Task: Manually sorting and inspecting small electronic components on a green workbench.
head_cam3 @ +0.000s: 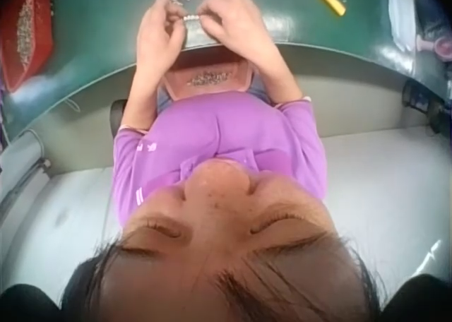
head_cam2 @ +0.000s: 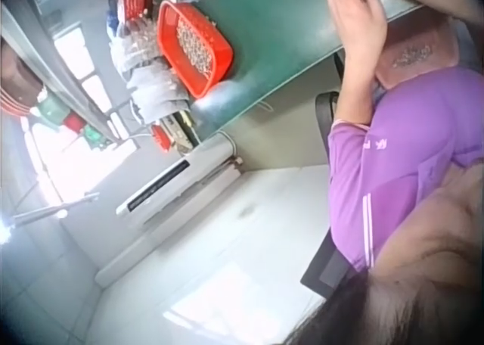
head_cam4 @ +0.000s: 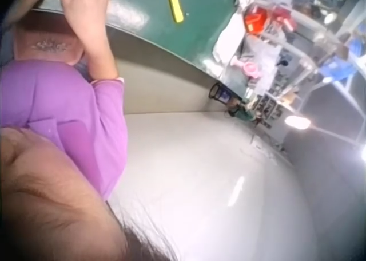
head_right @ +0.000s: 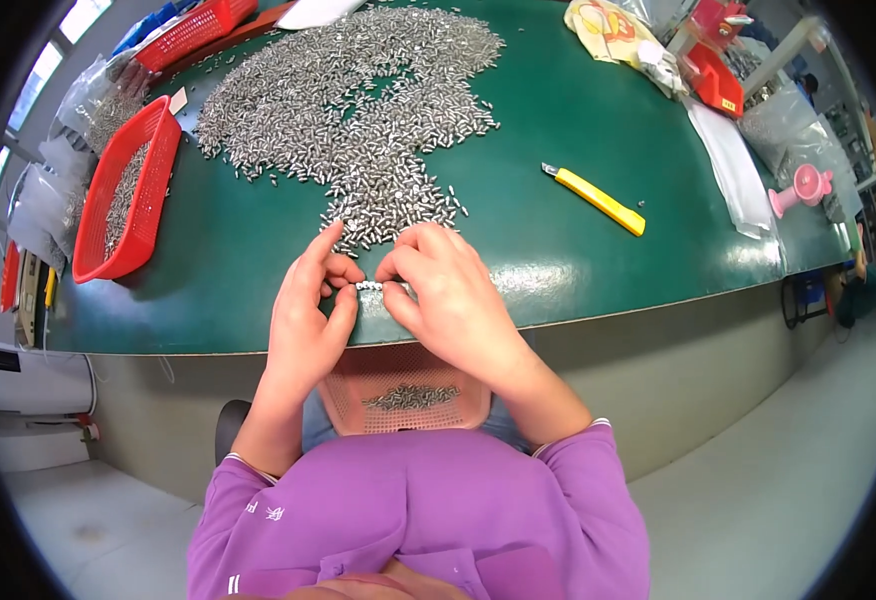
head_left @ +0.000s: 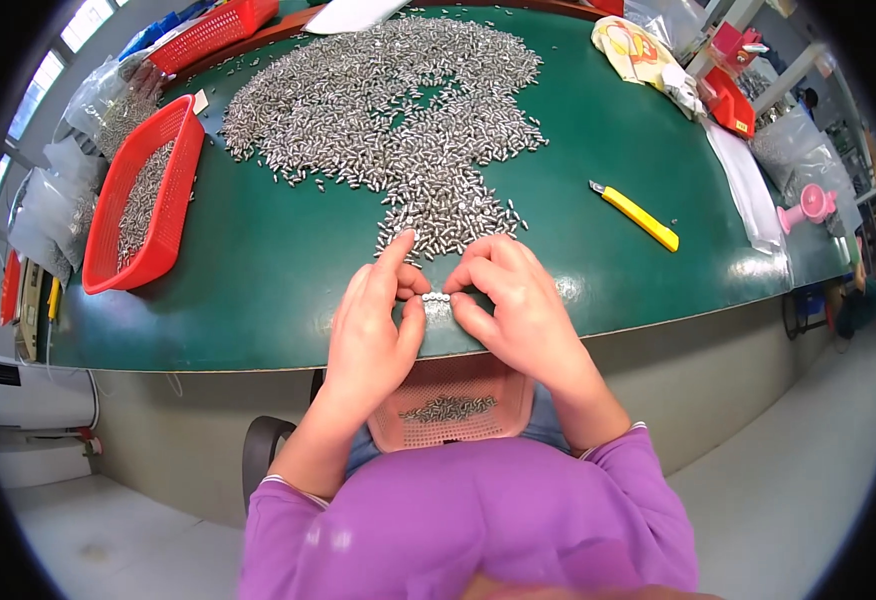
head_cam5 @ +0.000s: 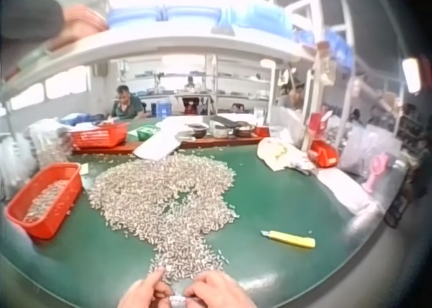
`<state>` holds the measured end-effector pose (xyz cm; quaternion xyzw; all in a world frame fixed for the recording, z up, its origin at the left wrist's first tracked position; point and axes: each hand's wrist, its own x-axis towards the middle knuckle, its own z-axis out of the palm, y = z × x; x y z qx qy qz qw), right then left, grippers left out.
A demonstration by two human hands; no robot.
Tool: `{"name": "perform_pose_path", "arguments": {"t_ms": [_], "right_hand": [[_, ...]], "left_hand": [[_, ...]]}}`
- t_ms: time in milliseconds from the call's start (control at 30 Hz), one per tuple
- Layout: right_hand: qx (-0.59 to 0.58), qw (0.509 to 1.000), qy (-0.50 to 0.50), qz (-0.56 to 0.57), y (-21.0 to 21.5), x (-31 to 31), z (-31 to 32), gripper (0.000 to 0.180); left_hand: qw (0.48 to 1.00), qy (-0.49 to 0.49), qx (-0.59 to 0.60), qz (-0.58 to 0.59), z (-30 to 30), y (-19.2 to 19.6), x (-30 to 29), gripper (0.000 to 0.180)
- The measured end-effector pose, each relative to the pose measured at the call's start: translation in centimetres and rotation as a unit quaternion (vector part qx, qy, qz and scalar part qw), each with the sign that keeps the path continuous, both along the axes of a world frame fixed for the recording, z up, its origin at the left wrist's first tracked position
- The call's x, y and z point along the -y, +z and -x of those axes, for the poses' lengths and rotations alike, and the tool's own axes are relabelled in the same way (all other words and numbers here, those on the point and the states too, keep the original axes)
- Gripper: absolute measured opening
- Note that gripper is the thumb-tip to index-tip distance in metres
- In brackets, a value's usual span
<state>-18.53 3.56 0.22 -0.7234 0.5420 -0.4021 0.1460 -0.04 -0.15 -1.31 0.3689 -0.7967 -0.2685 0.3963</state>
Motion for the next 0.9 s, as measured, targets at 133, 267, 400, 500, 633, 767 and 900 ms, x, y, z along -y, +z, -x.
{"name": "perform_pose_path", "arguments": {"t_ms": [133,267,400,500,633,767,900], "right_hand": [[-0.013,1.0,0.012,0.012,0.1,0.1,-0.4,0.013],[-0.019,0.999,0.005,0.025,0.2,-0.2,-0.4,0.013],[-0.029,0.998,0.018,0.056,0.0,-1.0,0.1,0.01],[-0.035,0.996,0.056,0.058,-0.2,-2.2,0.5,0.007],[-0.005,0.985,0.169,0.044,0.4,-4.0,1.5,0.008],[-0.015,0.994,0.024,0.101,1.1,-3.0,2.7,0.014],[-0.037,0.987,-0.135,0.078,0.6,-2.1,2.7,0.03]], "left_hand": [[1.0,-0.004,0.002,0.0,-0.2,0.1,0.0,0.065],[1.0,-0.017,0.009,0.002,-0.2,0.3,0.1,0.065],[0.999,-0.043,0.024,0.002,-0.1,0.3,-0.2,0.064],[0.995,-0.079,0.047,0.03,-0.5,0.2,-1.0,0.062],[0.985,-0.17,0.029,0.005,-2.0,0.7,-3.0,0.06],[0.997,-0.041,-0.062,-0.026,-1.6,0.4,-2.3,0.06],[0.984,0.129,0.121,0.016,-1.3,1.6,-0.4,0.066]]}}
